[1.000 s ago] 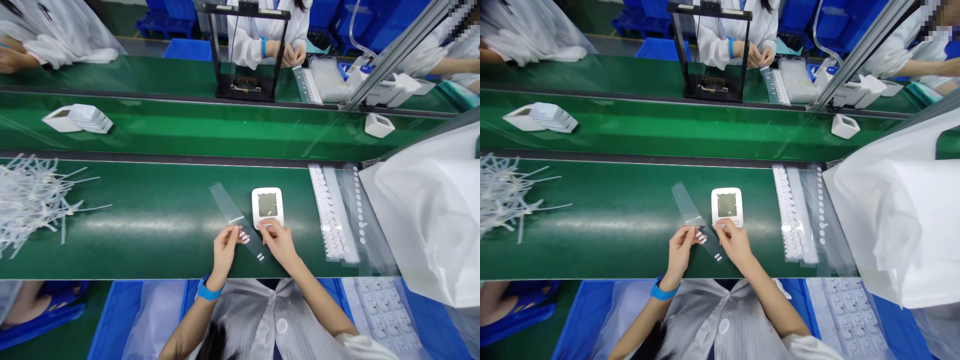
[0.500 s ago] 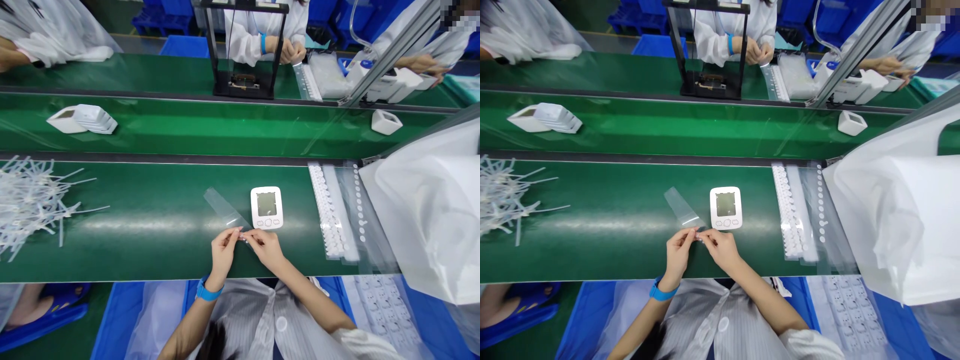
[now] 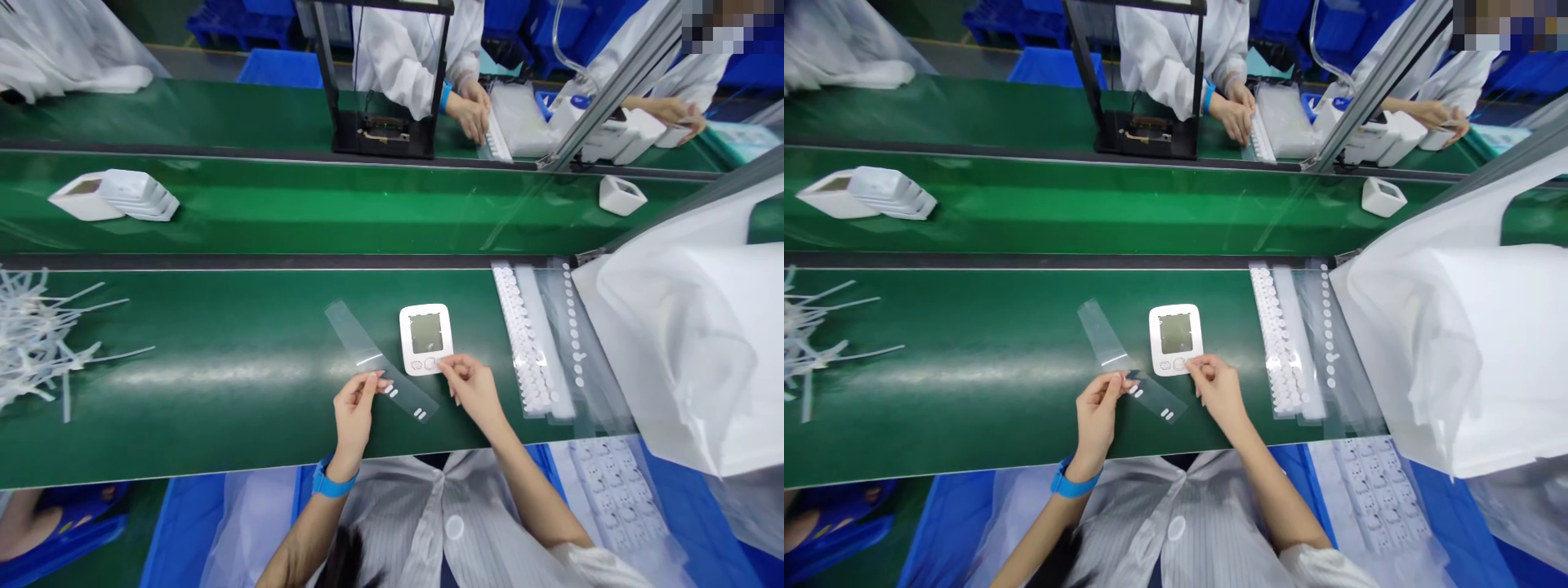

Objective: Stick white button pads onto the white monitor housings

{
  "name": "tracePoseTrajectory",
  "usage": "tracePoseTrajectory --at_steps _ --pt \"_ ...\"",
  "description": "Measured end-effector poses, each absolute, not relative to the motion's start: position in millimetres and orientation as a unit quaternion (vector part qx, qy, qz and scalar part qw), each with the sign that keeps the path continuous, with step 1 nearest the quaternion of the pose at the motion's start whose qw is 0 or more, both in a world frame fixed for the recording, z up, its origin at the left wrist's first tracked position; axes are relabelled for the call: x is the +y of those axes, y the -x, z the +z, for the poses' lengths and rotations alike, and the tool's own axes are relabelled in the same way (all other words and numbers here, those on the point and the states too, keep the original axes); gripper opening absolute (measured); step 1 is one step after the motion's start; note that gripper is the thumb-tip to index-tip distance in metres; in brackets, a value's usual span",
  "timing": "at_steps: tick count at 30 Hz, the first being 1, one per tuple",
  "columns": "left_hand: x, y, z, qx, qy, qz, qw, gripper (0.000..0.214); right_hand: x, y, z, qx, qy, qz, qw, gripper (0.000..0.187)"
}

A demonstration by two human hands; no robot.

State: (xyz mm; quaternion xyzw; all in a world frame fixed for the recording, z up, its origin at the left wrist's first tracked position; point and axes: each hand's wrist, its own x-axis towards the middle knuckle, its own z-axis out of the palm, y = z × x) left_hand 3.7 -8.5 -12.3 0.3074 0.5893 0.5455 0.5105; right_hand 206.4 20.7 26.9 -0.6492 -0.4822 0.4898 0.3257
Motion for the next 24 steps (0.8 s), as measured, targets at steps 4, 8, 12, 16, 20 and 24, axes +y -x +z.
tracePoseTrajectory --at_steps 4,8,12,16,20,24 --pt "-8.2 -3.4 -13.8 0.588 -0.296 0.551 0.513 0.026 30.8 -224.8 23.7 -0.466 0.668 0.490 0.311 0.037" --pt "-8.0 -3.1 -13.8 0.589 -0.296 0.554 0.509 0.027 32.5 -222.5 25.2 -0.475 0.669 0.483 0.306 0.038" --pt "-7.9 -3.1 -13.9 0.588 -0.294 0.557 0.508 0.028 31.8 -217.7 27.5 -0.481 0.672 0.474 0.304 0.039" --pt "-8.5 -2.7 -14.8 0.592 -0.295 0.553 0.507 0.027 29.3 -215.2 26.5 -0.478 0.675 0.467 0.313 0.037" --pt "-9.2 -2.4 -14.8 0.591 -0.295 0.552 0.508 0.026 26.4 -213.3 24.3 -0.472 0.677 0.462 0.325 0.036" --pt "-9.0 -2.9 -13.9 0.593 -0.293 0.552 0.507 0.027 24.9 -212.0 25.1 -0.478 0.675 0.454 0.332 0.037"
